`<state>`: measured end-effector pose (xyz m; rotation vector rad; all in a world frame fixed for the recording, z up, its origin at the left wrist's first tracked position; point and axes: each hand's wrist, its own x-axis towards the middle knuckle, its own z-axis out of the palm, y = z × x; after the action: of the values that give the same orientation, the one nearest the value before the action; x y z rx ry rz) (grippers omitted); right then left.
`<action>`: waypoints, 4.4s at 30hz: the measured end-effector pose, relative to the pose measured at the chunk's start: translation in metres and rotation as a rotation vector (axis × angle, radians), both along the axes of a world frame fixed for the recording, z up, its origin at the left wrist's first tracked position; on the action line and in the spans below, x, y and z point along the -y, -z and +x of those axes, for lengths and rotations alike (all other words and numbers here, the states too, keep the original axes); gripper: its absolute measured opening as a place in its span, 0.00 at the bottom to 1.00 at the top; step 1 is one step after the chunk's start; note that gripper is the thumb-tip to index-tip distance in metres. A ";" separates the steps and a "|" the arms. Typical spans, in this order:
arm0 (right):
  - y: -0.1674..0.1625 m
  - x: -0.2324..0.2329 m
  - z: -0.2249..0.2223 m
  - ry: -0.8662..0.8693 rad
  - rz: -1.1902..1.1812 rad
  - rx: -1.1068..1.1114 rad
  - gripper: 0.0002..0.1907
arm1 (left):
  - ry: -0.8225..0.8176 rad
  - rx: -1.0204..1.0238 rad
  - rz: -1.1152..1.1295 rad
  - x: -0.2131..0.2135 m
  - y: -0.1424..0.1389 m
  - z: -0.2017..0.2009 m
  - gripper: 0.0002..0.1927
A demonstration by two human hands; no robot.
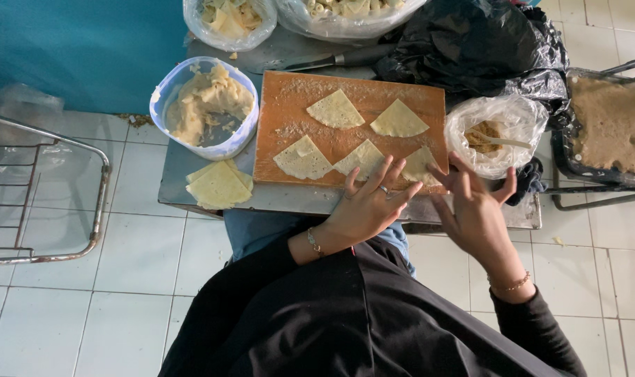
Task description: The person places filling onto triangular pastry wrappers on a wooden board, folds each wrapper over the filling and rolls it into a filled pastry, and places the finished pastries into a plastic bag beside the board. They repeat this folding cycle for successive wrappers throughout the clip.
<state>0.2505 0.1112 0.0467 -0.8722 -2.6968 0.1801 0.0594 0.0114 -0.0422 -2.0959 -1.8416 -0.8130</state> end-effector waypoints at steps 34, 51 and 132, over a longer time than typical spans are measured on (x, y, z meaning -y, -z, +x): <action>0.000 0.037 -0.124 -0.415 0.357 0.006 0.18 | -0.229 -0.020 0.294 0.084 -0.001 -0.106 0.15; 0.046 0.059 -0.170 -0.395 0.446 0.058 0.34 | -0.406 -0.080 0.143 0.091 0.000 -0.129 0.16; 0.031 -0.052 -0.172 -0.486 0.409 0.133 0.38 | -0.313 0.070 -0.215 -0.013 -0.031 -0.127 0.19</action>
<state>0.0785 0.1631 0.0155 -0.1088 -2.8662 -0.3289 -0.0674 0.0241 -0.0110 -1.8402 -2.3082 -0.6421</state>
